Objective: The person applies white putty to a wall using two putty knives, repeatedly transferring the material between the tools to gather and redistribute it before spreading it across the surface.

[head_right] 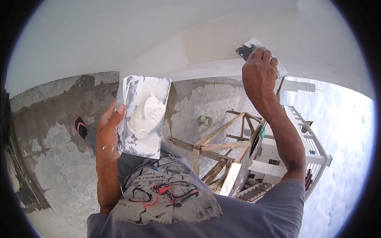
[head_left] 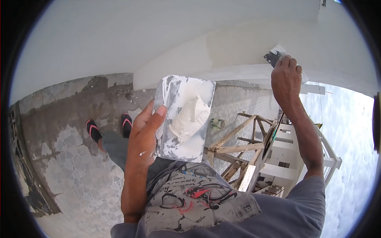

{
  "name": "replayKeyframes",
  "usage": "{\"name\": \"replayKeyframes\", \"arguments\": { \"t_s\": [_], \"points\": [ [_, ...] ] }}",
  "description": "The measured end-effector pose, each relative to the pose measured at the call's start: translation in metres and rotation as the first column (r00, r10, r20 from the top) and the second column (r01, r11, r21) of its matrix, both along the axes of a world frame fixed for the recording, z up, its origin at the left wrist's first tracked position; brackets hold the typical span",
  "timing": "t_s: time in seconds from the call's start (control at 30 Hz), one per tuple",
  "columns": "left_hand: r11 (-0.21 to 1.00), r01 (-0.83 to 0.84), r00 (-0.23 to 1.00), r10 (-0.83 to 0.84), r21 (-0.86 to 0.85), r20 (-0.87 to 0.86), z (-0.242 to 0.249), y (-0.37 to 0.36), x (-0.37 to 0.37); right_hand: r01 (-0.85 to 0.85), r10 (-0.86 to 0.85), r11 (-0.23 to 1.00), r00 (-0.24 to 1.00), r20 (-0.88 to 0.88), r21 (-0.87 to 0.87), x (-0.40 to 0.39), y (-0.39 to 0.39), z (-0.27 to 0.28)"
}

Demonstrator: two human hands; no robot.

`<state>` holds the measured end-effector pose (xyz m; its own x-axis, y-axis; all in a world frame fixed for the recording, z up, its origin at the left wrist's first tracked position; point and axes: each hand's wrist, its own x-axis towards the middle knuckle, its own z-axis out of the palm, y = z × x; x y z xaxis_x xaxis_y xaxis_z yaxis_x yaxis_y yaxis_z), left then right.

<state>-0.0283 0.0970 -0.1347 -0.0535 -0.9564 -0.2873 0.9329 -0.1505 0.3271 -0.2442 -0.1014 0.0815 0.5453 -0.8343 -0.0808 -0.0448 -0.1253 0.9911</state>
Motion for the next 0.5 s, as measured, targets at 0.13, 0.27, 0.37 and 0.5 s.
{"name": "replayKeyframes", "arguments": {
  "t_s": [0.13,0.27,0.37,0.5],
  "points": [
    [1.000,-0.011,1.000,0.011,-0.010,-0.001,0.009,-0.007,-0.004,0.006,-0.004,0.995,1.000,-0.027,0.095,-0.012,-0.005,-0.030],
    [0.999,-0.034,0.999,0.033,-0.021,-0.017,-0.002,0.000,-0.003,0.047,-0.025,0.945,0.997,-0.072,0.324,-0.017,0.010,-0.072],
    [0.999,-0.036,0.998,0.035,-0.011,-0.045,-0.001,0.001,-0.003,0.037,-0.009,0.872,0.998,-0.060,0.487,-0.017,0.020,-0.075],
    [1.000,-0.029,0.999,0.029,-0.007,-0.041,0.000,0.001,-0.002,-0.115,0.118,0.912,0.993,0.016,0.394,0.005,0.028,-0.035]
  ]
}}
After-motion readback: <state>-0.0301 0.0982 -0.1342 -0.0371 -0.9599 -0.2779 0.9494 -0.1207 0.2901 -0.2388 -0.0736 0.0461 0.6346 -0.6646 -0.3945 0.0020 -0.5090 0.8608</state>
